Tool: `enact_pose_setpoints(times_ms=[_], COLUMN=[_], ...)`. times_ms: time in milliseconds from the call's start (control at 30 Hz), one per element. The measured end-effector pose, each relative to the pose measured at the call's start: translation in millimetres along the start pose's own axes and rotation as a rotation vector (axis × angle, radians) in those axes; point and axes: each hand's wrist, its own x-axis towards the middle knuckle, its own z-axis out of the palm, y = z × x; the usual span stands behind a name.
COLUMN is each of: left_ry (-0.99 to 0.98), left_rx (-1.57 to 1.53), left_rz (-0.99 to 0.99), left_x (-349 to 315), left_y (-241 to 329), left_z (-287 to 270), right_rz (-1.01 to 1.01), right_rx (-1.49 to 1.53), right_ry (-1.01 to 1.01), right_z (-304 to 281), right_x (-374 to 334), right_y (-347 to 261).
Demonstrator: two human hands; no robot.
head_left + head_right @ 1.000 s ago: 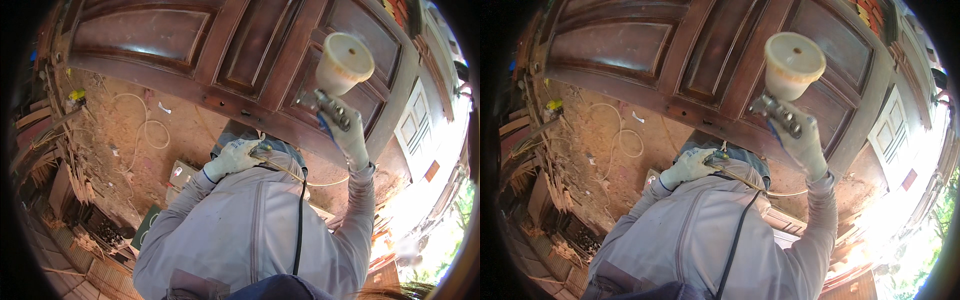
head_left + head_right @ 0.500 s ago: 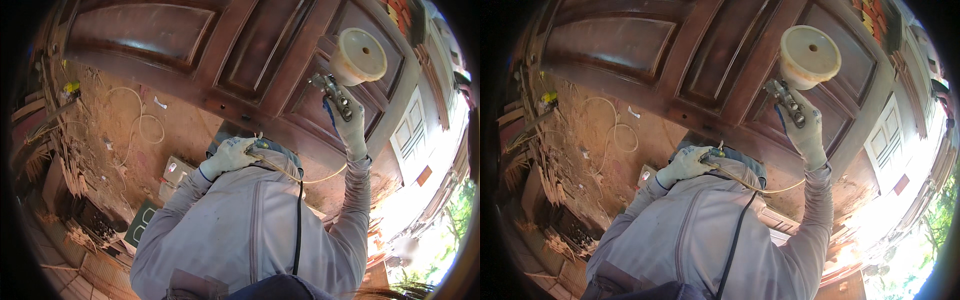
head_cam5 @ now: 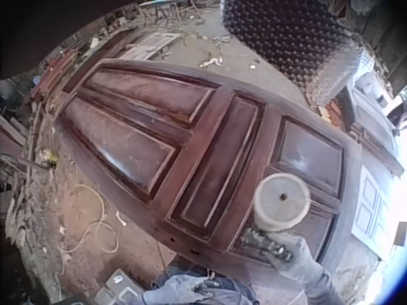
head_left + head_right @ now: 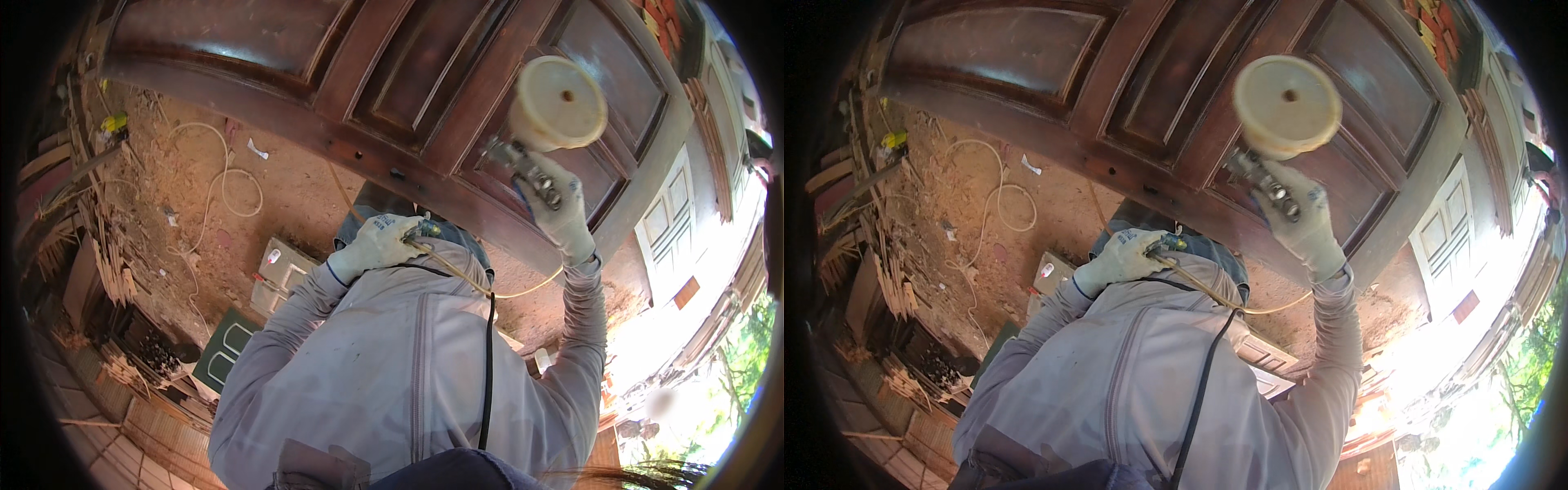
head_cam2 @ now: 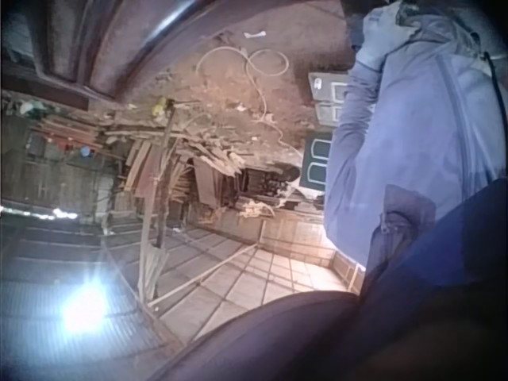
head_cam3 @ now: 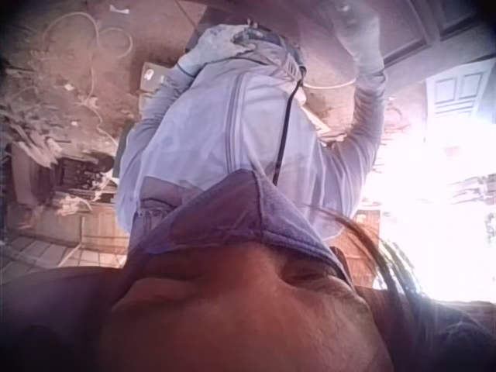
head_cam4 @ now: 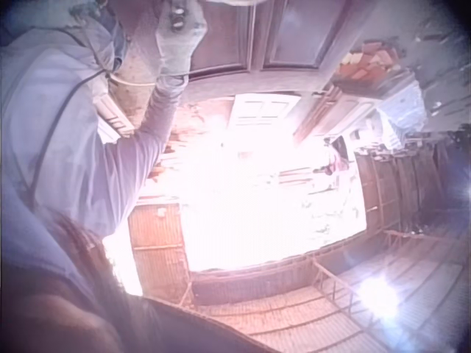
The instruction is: The person uses a spray gun to apply a reddish-brown finish to a large wooden door lying flat on the floor. They refill the spray gun's container from a yellow canister and continue spraying different sections of the door until the surface appears uniformly coated.
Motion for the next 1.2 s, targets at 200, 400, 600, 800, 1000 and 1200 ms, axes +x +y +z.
enact_pose_setpoints(times_ms=[200, 400, 600, 800, 1000, 1200], left_ry=[-0.073, -0.088, -0.02, 0.067, -0.07, -0.274], left_rx=[-0.164, -0.144, -0.136, -0.092, -0.19, -0.368], left_rz=[-0.059, -0.057, -0.026, 0.025, 0.03, 0.015], left_x=[-0.9, 6.4, 7.6, 5.0, 21.3, 12.8], left_y=[16.1, 22.3, 5.2, -14.6, -22.4, -36.8], left_z=[-7.5, -10.6, 0.3, -17.4, -60.7, -63.5], right_rz=[-0.079, -0.002, 0.247, -0.096, -0.035, 0.0], right_rx=[-0.107, 0.069, 0.17, -0.107, -0.054, -0.017], right_ry=[0.179, -0.173, -0.024, 0.357, 0.585, 0.252], right_z=[-11.4, -1.9, -7.3, -46.8, -60.7, 9.2], right_x=[0.6, -6.1, 45.1, 156.1, 168.2, 58.6], right_y=[2.8, -10.8, 12.1, 47.4, 30.9, -30.0])
